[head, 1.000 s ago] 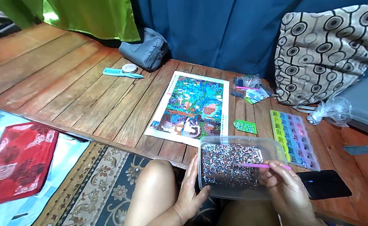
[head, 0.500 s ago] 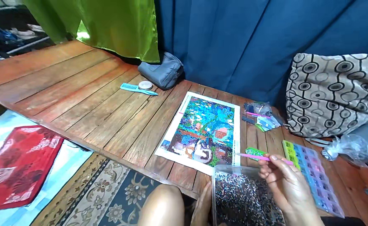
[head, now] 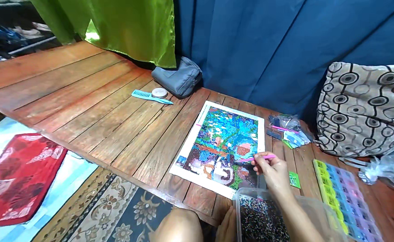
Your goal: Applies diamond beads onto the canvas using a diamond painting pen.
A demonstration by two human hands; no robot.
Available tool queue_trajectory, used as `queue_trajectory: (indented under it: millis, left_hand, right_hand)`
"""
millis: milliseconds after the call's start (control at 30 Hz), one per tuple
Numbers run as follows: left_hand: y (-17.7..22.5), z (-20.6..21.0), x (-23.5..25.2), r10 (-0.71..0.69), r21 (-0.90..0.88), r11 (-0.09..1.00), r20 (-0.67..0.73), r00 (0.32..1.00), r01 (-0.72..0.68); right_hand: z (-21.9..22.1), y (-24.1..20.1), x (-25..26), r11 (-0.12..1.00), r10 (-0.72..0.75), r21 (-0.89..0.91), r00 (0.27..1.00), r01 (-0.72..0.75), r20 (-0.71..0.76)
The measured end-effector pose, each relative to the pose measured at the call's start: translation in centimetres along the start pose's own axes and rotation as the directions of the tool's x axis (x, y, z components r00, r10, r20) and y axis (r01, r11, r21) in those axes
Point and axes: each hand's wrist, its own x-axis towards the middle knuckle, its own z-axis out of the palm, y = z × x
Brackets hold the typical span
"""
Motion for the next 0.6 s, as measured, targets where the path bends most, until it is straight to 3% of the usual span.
queue_trajectory:
  millis: [167, 600]
  left_hand:
    - [0.1, 0.1, 0.0, -0.02, -0.023, 1.0, -0.006, 1.0, 0.02]
    - [0.2, 0.3, 0.0, -0.035, -0.007, 0.999, -0.011, 0.999, 0.035]
  right_hand:
    - [0.4, 0.5, 0.7, 0.993, -0.008, -0.115, 0.999, 0.013, 0.05]
    - [0.5, 1.2, 0.7, 0.976, -0.017, -0.216, 0.995, 0.038, 0.095]
